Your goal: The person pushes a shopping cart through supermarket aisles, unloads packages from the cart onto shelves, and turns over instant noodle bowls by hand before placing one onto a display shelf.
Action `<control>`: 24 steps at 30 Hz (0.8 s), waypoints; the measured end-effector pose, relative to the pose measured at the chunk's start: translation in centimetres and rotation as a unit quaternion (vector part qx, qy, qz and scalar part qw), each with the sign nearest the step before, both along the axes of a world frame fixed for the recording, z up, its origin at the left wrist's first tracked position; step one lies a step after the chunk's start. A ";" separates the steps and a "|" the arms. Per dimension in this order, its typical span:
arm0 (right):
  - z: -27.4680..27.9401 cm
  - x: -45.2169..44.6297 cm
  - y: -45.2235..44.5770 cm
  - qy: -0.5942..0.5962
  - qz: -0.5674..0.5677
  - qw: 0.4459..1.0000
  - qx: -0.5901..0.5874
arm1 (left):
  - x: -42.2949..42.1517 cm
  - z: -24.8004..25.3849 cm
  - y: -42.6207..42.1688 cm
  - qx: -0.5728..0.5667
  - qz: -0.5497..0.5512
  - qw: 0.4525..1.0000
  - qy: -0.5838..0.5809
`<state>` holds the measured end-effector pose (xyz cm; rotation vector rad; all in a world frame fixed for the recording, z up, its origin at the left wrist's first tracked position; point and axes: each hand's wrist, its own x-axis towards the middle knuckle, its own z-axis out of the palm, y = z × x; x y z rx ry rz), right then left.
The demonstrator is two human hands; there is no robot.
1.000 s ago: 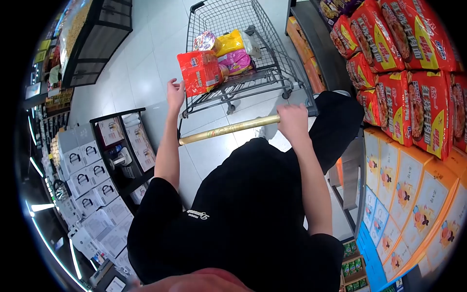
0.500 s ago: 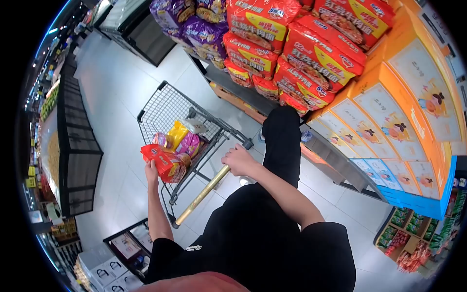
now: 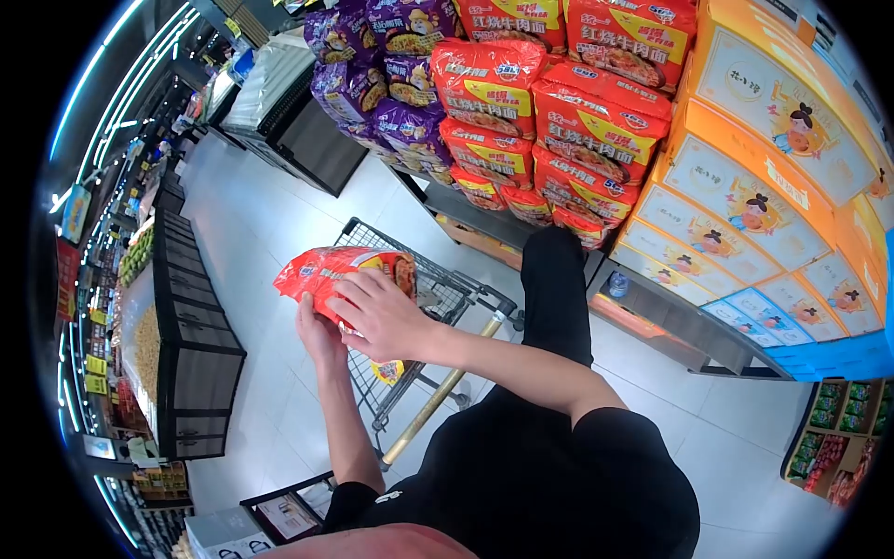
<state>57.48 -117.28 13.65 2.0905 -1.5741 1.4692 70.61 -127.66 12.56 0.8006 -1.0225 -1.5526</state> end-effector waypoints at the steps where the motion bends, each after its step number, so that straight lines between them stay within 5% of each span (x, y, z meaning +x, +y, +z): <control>1: 0.3 -0.1 -0.3 0.028 -0.036 0.999 -0.022 | -1.1 0.4 0.6 0.016 -0.002 1.000 0.017; 17: -1.6 -4.0 -1.0 0.060 -0.107 0.992 -0.042 | -3.5 -3.1 2.2 0.095 -0.109 0.989 -0.011; 24: 1.8 -6.8 -2.0 0.023 -0.103 0.994 -0.031 | -1.3 -1.7 3.9 0.009 -0.287 0.958 -0.009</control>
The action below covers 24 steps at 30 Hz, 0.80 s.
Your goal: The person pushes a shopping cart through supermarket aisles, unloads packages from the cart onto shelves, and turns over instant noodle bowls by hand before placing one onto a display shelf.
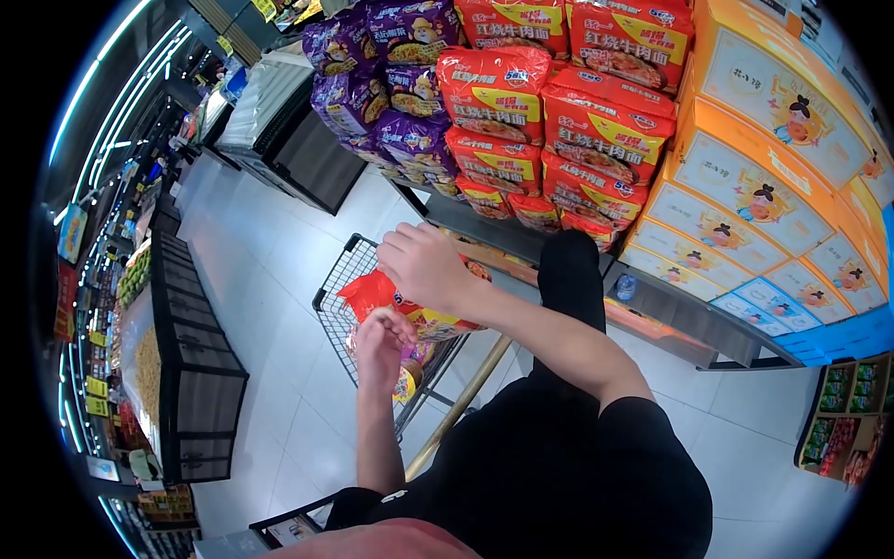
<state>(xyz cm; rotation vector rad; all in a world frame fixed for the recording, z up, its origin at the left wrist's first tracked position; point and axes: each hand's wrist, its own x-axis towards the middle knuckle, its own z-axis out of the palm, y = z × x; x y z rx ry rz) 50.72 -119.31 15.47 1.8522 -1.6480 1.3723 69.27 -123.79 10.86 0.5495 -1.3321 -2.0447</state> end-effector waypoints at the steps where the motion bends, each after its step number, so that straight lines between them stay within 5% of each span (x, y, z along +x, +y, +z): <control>1: 1.0 -0.6 0.0 0.006 0.000 1.000 -0.010 | 0.5 -0.7 0.2 -0.021 -0.092 0.995 0.038; 2: 2.2 -1.2 0.3 0.007 -0.002 1.000 -0.007 | 0.7 -1.1 0.3 -0.041 -0.183 0.979 0.075; 4: 5.6 -2.6 1.3 0.016 -0.005 0.999 -0.034 | 0.2 -0.7 1.2 -0.042 -0.180 0.980 0.079; 8: 12.8 -6.8 3.7 0.021 -0.051 0.990 -0.131 | -3.5 0.0 -0.1 -0.022 0.152 0.974 0.169; 10: 15.9 -9.0 4.7 0.028 -0.080 0.978 -0.188 | -6.3 0.3 -2.3 -0.036 0.180 0.967 0.179; 12: 18.1 -11.3 5.5 0.046 -0.118 0.970 -0.207 | -11.6 4.1 -1.0 -0.039 0.114 0.986 0.118; 14: 19.8 -12.7 6.5 0.083 -0.139 0.965 -0.207 | -15.5 4.7 -1.7 0.016 -0.112 0.982 0.153; 16: 22.1 -13.1 7.8 -0.048 -0.174 0.978 -0.102 | -19.7 5.9 -1.5 0.052 -0.172 0.965 0.190; 17: 21.8 -15.1 7.3 0.003 -0.163 0.965 -0.204 | -21.5 6.4 -1.4 0.087 -0.225 0.945 0.220; 24: 23.8 -22.8 13.3 0.178 -0.431 0.881 -0.080 | -29.6 8.5 -0.4 0.018 -0.266 0.943 0.197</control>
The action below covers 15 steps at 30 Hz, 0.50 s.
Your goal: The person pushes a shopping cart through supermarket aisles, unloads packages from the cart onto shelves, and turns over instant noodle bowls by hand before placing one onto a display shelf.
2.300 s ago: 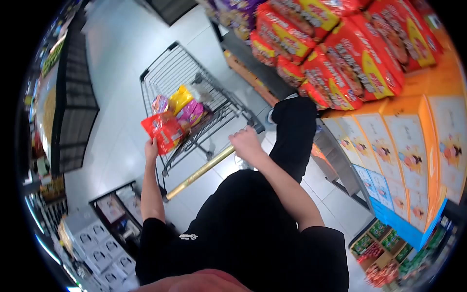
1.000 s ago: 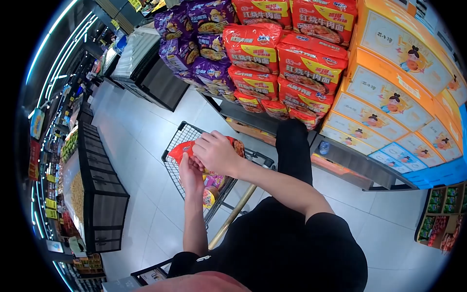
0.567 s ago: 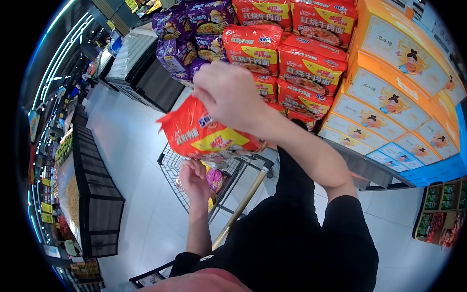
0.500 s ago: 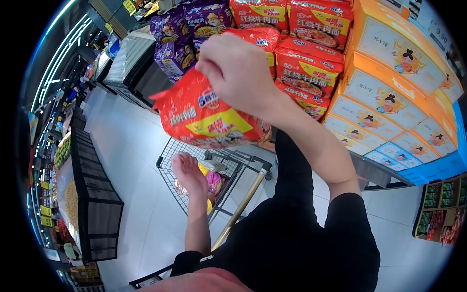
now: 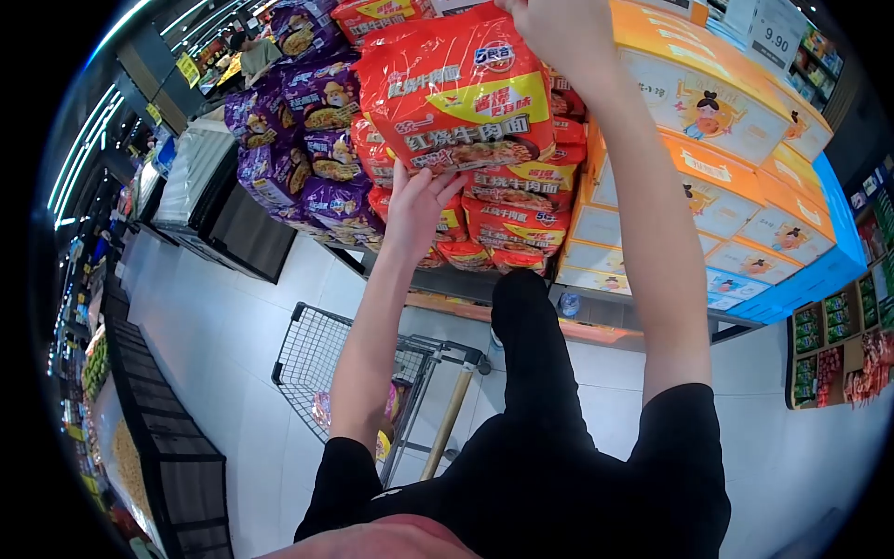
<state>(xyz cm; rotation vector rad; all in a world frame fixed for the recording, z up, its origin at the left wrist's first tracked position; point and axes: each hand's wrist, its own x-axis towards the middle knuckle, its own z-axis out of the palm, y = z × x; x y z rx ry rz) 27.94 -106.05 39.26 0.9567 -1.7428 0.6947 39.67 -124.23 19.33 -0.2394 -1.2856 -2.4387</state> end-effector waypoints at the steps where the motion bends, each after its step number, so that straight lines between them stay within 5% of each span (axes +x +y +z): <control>1: -0.2 -0.8 0.4 0.044 -0.054 0.997 0.014 | -0.8 0.1 0.1 -0.025 0.000 1.000 -0.008; 9: 0.7 -4.4 2.8 0.037 -0.202 0.977 0.065 | -5.6 2.6 0.7 -0.100 -0.043 0.994 -0.018; 12: 0.0 -5.6 3.4 0.052 -0.270 0.957 0.091 | -7.6 3.8 0.2 -0.346 0.045 0.924 -0.157; 15: -0.6 -5.2 4.1 0.006 -0.311 0.941 0.135 | -9.4 2.6 -1.7 -0.465 0.124 0.866 -0.133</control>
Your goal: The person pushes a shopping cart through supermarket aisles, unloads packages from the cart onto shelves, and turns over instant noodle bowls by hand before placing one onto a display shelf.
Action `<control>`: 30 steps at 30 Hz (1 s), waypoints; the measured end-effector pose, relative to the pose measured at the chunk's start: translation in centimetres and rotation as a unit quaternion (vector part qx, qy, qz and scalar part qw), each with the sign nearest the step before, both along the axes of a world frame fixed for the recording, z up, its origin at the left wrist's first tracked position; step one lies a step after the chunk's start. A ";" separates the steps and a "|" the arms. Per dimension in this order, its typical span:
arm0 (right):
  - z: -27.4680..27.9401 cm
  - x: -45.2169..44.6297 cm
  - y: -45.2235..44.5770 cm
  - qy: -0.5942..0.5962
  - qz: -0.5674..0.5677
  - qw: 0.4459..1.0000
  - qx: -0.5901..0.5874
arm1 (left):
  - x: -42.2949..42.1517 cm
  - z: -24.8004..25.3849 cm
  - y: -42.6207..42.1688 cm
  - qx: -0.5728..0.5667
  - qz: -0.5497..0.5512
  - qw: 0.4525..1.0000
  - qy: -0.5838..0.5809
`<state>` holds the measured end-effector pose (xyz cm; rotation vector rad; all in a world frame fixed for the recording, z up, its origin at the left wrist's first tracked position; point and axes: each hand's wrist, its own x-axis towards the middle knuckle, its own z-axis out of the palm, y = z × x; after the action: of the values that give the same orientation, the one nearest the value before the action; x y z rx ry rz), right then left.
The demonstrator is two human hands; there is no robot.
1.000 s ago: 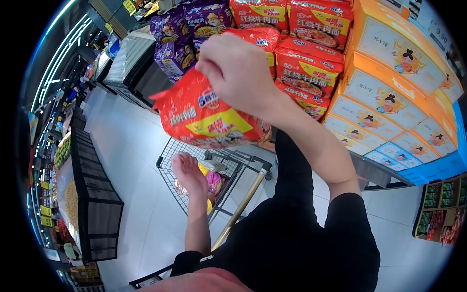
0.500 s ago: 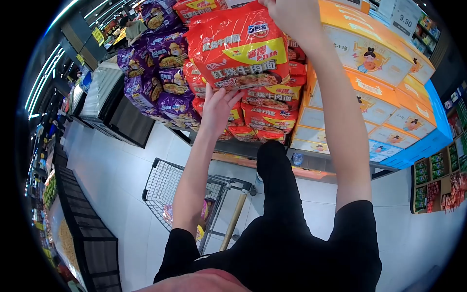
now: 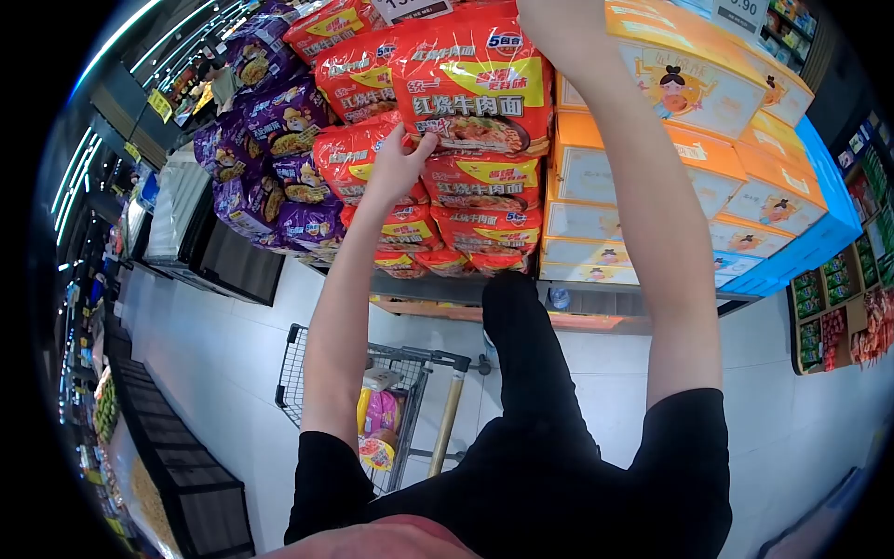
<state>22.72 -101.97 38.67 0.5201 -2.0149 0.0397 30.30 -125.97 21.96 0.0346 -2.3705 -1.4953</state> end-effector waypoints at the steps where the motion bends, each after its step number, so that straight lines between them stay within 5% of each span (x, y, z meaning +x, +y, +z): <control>1: -0.2 0.6 0.1 -0.052 -0.005 0.999 0.001 | -0.1 -0.2 -0.4 -0.094 0.035 0.995 0.007; 2: -0.7 1.4 0.3 -0.054 -0.005 0.999 0.002 | -0.3 -0.6 -0.5 -0.072 0.031 0.996 0.031; 6: -4.7 7.2 0.8 0.073 0.281 0.950 -0.113 | 0.3 -1.2 0.5 -0.042 0.063 0.997 -0.010; 8: -7.0 11.9 0.7 -0.303 0.257 0.907 -0.139 | 0.9 -1.3 1.2 0.060 0.036 0.998 0.002; 10: -10.2 11.7 0.2 -0.373 0.195 0.905 -0.058 | 2.0 -0.7 2.0 0.192 -0.020 0.981 0.012; 16: -14.7 7.4 -1.0 -0.305 0.215 0.926 -0.062 | 2.4 -1.0 3.3 0.264 -0.025 0.964 0.033; 21: -15.6 4.3 -1.0 -0.368 0.200 0.908 -0.008 | -0.9 -4.8 5.1 0.176 0.096 0.969 0.143; 24: -16.5 6.5 0.2 -0.364 0.298 0.879 -0.082 | 9.3 -4.1 7.6 0.198 0.109 0.945 0.238; 26: -19.5 10.0 -2.3 -0.379 0.402 0.829 -0.087 | 21.4 -7.6 7.6 0.194 0.005 0.962 0.190; 30: -25.3 19.5 -7.5 -0.510 0.474 0.712 0.091 | 34.0 -17.4 7.4 0.183 0.235 0.955 0.008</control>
<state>42.26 -109.47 13.40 1.9632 -2.5128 0.9550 64.32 -118.62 4.54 0.6248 -1.8563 -1.6426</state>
